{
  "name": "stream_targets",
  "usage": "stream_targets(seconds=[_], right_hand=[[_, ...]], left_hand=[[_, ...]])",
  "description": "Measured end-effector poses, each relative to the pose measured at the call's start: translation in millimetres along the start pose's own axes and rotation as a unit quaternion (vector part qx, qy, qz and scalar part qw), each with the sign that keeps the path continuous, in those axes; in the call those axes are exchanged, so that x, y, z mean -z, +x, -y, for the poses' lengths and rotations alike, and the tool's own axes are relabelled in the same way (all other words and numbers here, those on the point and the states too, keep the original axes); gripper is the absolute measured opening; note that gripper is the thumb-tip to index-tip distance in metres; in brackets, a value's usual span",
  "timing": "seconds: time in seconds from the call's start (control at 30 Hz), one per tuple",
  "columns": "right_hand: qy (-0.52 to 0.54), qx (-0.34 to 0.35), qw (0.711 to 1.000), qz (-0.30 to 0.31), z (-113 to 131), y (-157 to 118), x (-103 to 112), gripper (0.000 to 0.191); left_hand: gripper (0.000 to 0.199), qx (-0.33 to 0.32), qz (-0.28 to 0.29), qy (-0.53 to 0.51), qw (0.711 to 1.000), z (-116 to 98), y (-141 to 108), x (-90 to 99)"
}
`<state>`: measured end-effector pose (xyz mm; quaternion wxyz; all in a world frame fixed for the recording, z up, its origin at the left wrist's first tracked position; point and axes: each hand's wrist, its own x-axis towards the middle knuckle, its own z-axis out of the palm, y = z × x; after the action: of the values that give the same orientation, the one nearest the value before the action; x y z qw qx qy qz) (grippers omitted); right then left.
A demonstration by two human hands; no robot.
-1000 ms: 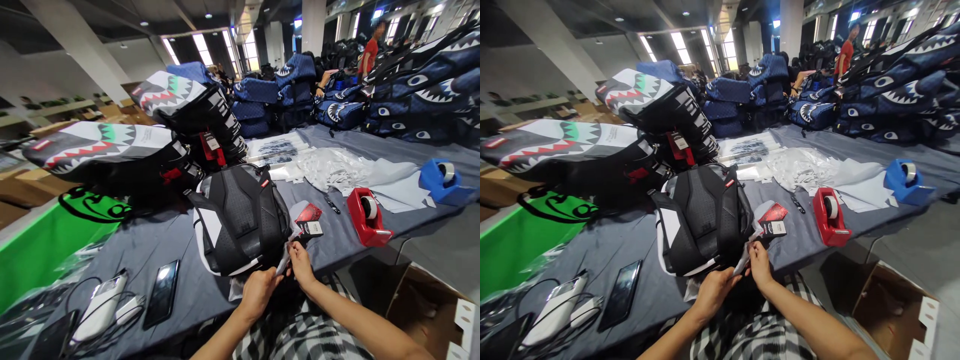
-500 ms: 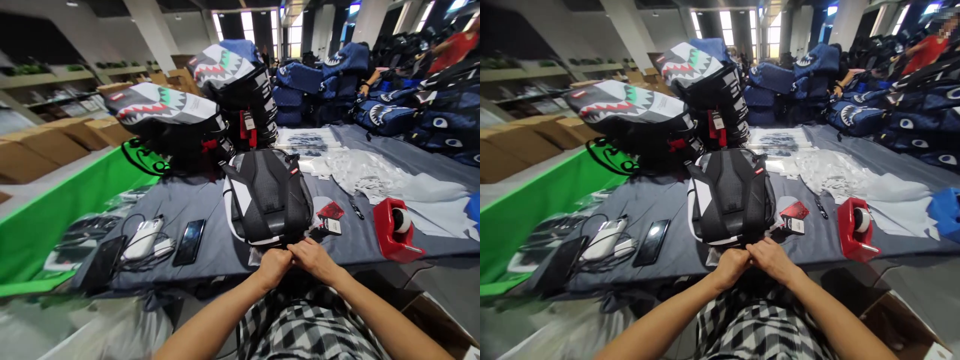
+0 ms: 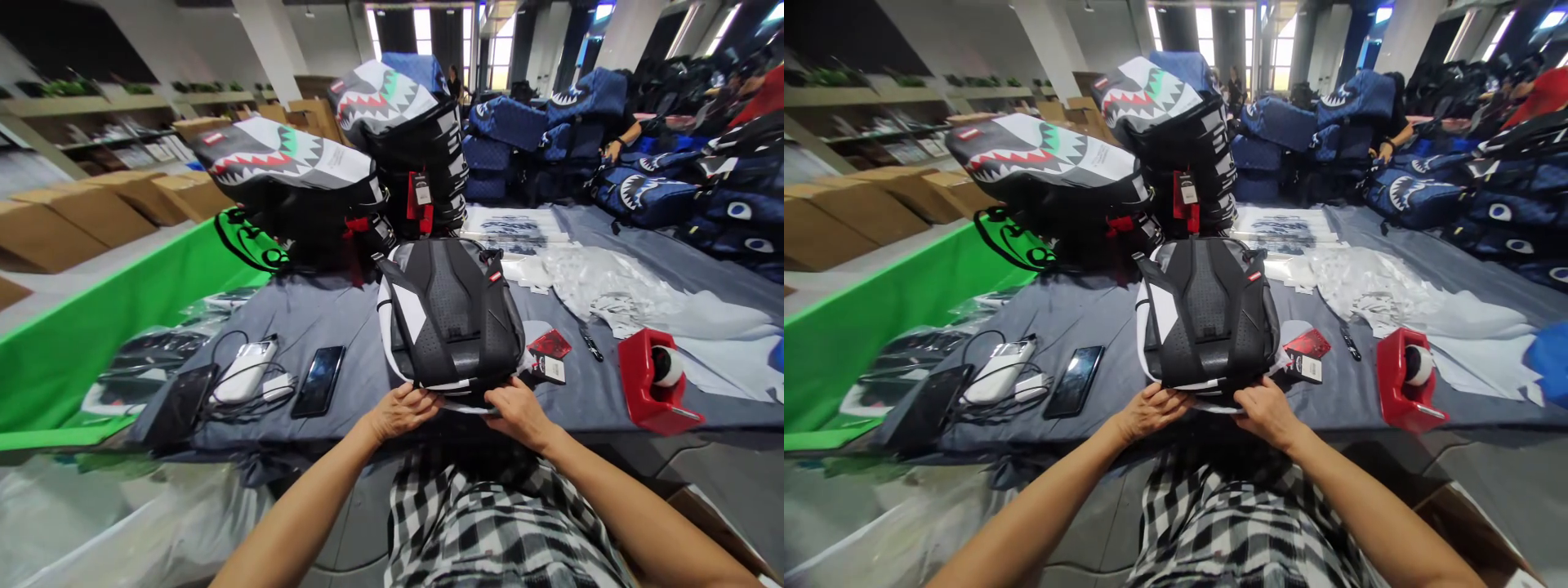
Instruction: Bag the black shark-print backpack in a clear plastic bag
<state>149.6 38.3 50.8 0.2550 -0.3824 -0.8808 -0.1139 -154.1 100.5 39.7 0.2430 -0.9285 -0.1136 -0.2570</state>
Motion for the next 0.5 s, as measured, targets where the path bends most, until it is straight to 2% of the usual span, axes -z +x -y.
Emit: stream_targets(seconds=[0.13, 0.27, 0.37, 0.43, 0.5], right_hand=[[-0.037, 0.006, 0.998, -0.043, 0, 5, -4, 0.010], [-0.061, 0.018, 0.994, -0.084, -2, 9, -7, 0.008], [-0.065, 0.011, 0.992, -0.109, -4, 3, -10, 0.017], [-0.066, 0.001, 0.990, -0.127, -7, -3, -16, 0.023], [-0.075, 0.004, 0.989, -0.127, -16, -8, -27, 0.023]], left_hand=[[0.029, 0.020, 0.055, 0.022, 0.998, -4, 0, -13.4], [0.024, 0.129, 0.011, 0.043, 0.991, -30, 15, 0.8], [0.035, 0.198, 0.007, -0.009, 0.980, -61, 38, 16.2], [0.039, 0.196, 0.002, -0.068, 0.978, -76, 52, 14.5], [0.039, 0.189, -0.016, -0.119, 0.975, -79, 64, -2.0]])
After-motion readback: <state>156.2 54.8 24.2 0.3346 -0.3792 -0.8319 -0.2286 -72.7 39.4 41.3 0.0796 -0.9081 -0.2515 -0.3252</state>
